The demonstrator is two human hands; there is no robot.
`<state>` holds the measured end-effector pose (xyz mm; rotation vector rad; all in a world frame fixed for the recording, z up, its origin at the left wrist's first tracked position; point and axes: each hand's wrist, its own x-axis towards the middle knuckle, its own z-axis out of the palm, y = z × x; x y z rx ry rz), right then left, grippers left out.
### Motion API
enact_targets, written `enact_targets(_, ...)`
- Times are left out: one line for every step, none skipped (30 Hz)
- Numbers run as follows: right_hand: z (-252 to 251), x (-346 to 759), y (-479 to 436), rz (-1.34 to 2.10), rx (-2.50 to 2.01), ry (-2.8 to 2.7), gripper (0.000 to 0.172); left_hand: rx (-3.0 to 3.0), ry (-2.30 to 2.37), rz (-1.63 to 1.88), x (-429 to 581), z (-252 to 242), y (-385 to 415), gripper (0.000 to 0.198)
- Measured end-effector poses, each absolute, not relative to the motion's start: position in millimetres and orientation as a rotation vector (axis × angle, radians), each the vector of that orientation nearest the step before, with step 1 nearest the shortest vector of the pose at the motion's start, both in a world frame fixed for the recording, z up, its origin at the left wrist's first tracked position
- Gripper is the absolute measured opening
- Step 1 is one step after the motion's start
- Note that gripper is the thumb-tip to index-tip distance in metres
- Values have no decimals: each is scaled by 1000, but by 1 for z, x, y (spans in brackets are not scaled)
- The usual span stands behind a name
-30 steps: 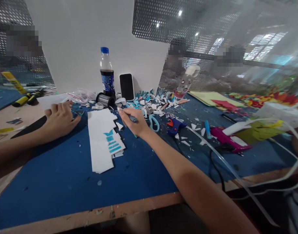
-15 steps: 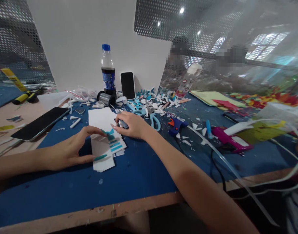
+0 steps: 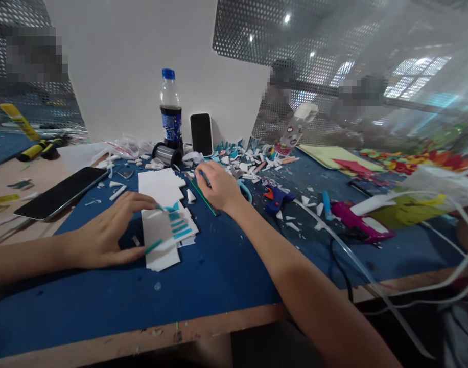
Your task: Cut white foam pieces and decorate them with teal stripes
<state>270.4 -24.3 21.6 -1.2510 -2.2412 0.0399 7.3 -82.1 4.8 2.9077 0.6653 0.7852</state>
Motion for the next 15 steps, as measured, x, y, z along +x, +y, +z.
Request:
enact_targets(22,271,-23,39,-1282,-2227,31,2914,668,732,8,3,-86,57)
enact_targets(22,272,-22,34,-1315,-2226,31,2911,695,668,10,1,-90,72)
enact_targets(22,272,-22,18,-1348,-2237,30,2905,740,612,11,-1,-93,85)
enact_targets(21,272,-21,-9,-1379,-2259,30,2905,779,579,11,-4,-97,95)
enact_targets(20,272,-21,-47,-1403,-2285,29,2910,832,542,12,-6,-99,100)
enact_targets(20,271,-21,-88,-1416,-2313,29,2911,889,503,12,-8,-101,102)
enact_targets(19,269,-22,-125,-1416,-2339,28,2909,939,462,12,-9,-102,101)
enact_targets(19,268,-23,-154,-1409,-2365,28,2901,979,413,12,-10,-102,100)
enact_targets(18,266,-25,-177,-1397,-2389,29,2894,998,364,11,-10,-102,97)
enact_targets(18,264,-26,-195,-1390,-2411,29,2890,997,322,11,-10,-102,95)
enact_targets(18,263,-27,-211,-1391,-2429,30,2893,983,295,10,-10,-102,93)
enact_targets(17,262,-28,-232,-1403,-2441,31,2901,967,280,9,-9,-101,91)
enact_targets(16,262,-28,-259,-1424,-2446,32,2911,957,270,8,-9,-102,89)
enact_targets(15,262,-28,-287,-1450,-2446,32,2922,956,267,6,-8,-102,88)
enact_targets(13,263,-27,-310,-1478,-2447,32,2935,953,263,4,-8,-102,86)
